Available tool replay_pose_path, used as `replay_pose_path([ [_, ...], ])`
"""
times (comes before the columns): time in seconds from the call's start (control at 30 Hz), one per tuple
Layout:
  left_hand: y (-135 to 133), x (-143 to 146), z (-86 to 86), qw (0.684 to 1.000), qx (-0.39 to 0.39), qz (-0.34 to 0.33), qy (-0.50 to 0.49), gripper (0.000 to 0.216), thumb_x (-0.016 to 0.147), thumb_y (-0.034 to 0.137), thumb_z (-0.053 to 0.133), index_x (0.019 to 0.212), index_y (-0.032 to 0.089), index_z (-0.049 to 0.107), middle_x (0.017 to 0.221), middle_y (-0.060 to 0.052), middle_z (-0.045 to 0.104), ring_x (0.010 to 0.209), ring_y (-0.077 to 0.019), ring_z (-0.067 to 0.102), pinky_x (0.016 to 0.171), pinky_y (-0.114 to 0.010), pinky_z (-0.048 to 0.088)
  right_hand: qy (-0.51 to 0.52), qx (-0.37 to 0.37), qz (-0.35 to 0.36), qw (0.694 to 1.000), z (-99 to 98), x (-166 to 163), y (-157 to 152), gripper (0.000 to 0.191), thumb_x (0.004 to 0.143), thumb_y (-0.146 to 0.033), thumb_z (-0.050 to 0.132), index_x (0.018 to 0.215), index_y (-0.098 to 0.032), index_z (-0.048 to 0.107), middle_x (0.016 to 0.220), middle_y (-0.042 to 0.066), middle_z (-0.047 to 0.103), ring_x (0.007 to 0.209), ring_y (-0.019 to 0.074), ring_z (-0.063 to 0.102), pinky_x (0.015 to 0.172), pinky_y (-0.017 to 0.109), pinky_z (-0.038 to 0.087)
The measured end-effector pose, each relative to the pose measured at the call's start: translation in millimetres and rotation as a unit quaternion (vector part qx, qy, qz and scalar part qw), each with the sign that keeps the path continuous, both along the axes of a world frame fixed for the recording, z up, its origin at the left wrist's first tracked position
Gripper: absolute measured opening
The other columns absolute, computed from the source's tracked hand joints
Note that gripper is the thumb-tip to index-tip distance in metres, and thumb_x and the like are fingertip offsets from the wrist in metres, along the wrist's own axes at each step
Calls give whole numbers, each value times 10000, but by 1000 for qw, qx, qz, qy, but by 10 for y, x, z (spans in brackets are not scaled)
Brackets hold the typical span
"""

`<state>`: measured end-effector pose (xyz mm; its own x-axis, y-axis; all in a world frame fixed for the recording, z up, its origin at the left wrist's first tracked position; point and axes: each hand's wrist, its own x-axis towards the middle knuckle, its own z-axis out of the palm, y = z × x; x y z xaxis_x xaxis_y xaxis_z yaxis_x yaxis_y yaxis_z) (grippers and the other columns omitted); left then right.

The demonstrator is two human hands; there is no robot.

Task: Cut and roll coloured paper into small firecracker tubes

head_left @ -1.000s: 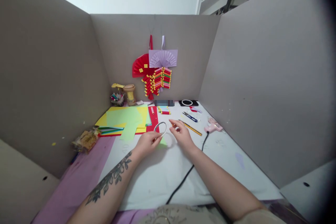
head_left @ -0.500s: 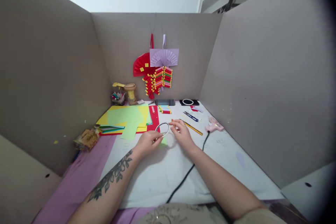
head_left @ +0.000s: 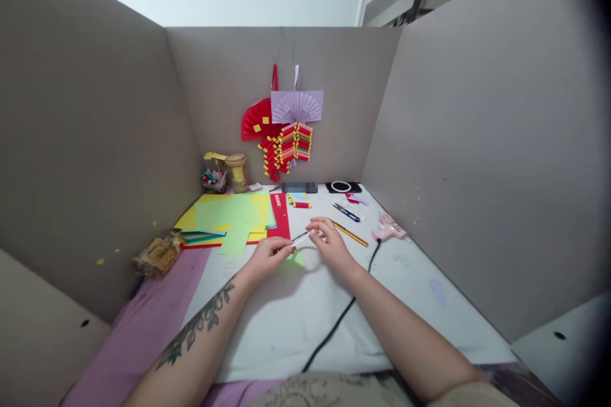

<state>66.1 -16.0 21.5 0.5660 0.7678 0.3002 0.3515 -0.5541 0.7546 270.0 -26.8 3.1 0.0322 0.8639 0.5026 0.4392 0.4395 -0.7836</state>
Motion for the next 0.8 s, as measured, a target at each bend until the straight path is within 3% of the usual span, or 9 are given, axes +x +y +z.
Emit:
replay_pose_path([
  [0.27,23,-11,-10,997,-67,-4,-26,305,828,369,486,777,123,660,634,-3,583,592,-108,472,557,-201,349,-21,77,-33,996,-8,16,-2,90,781,-222,581,819,-232,662,1000,67,559,994,210,526,898,381,399],
  [0.37,19,-8,2,997,-72,-2,-21,298,825,360,487,779,124,662,617,3,571,582,-104,463,549,-198,343,-22,94,-47,994,12,9,-16,64,772,-220,595,782,-225,658,965,66,566,973,211,533,902,381,396],
  [0.6,26,5,-20,998,14,50,20,288,838,325,470,776,144,685,722,-20,662,666,-130,552,616,-209,385,6,46,-48,998,68,-8,-47,66,765,-230,579,763,-206,640,973,73,562,940,205,543,739,312,448],
  [0.8,57,10,-83,979,85,157,94,270,840,276,460,836,189,715,810,-33,703,726,-147,591,682,-223,402,-19,73,-26,997,59,-26,-81,75,778,-208,555,722,-201,606,942,63,550,943,201,541,857,352,406],
])
